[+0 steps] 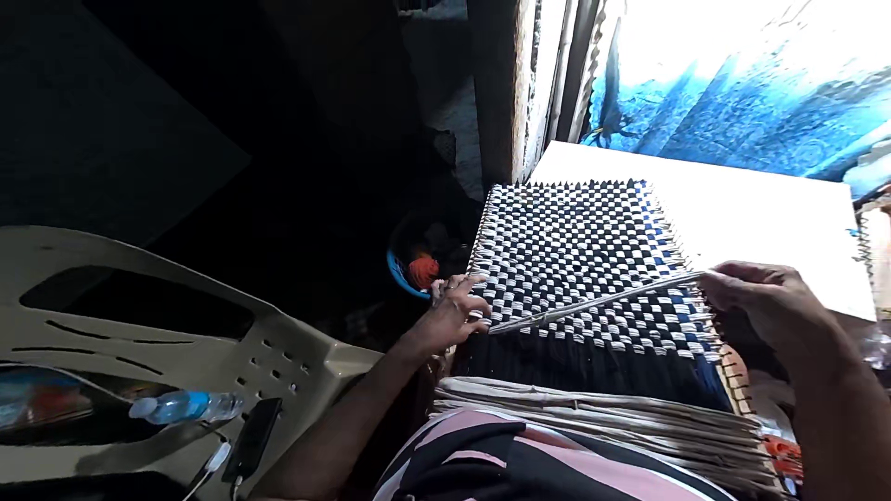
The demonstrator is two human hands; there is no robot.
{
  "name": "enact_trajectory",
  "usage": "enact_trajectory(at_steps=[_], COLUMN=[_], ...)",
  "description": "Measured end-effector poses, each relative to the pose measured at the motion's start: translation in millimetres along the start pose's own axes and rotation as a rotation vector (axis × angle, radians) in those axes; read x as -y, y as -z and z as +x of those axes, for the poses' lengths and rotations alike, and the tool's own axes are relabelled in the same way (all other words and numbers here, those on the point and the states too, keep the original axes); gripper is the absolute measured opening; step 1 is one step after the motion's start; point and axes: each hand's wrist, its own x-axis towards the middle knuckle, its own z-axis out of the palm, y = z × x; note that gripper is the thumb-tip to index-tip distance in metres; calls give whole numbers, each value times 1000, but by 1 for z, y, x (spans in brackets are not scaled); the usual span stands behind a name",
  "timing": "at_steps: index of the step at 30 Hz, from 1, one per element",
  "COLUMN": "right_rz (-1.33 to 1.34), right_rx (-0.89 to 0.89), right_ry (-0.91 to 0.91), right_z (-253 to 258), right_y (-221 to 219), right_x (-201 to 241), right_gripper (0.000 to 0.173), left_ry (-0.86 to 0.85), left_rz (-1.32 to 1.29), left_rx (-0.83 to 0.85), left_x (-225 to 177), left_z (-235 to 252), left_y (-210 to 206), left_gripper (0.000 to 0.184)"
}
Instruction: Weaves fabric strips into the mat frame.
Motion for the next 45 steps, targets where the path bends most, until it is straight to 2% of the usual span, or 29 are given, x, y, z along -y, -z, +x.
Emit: enact_trajectory(at_steps=[2, 4, 8, 10, 13, 16, 18, 20, 22, 25, 28, 31, 36, 39, 45], right_rz=[52, -18, -449, -549, -536, -230, -120, -234, -438, -688, -836, -908, -990, -975, -856], right_rx=[67, 138, 167, 155, 105, 77, 166, 358, 590, 723, 724, 701, 682, 665, 620], right_ry=[195, 431, 842, 954, 1017, 868, 676, 427, 244, 220, 271, 285, 164, 110, -34], right_z=[-10, -20, -39, -46, -46, -36, -23, -16, -15, -18, -21, -28, -41, -40, -33], right_y=[3, -1, -35, -59, -85, -118, -150, -184, -213, -236, -245, -258, -270, -273, -271], right_x=[30, 67, 158, 194, 220, 202, 155, 96, 51, 20, 16, 11, 20, 21, 13], right_gripper=[13, 9, 19, 19, 16, 19, 21, 19, 27, 31, 35, 45, 49, 51, 44], left_ry=[-119, -262, -442, -518, -449, -338, -234, -217, -241, -255, -209, -128, -5, 98, 263], left_rz=[-133, -296, -437, -476, -528, -543, -563, -630, -754, -932, -1026, -1056, -908, -739, -409], left_rx=[-86, -121, -159, -224, -367, -514, -623, -707, -724, -739, -852, -939, -761, -575, -25], left_x=[-18, -55, -148, -182, -205, -189, -170, -147, -128, -110, -97, -84, -75, -70, -42], left_z=[9, 18, 27, 26, 25, 28, 25, 23, 14, -1, -14, -19, -28, -22, 9], left_y=[14, 33, 65, 77, 92, 108, 118, 124, 131, 142, 151, 145, 115, 86, -10], left_gripper=[26, 30, 35, 33, 20, 21, 24, 22, 21, 27, 30, 26, 21, 22, 32])
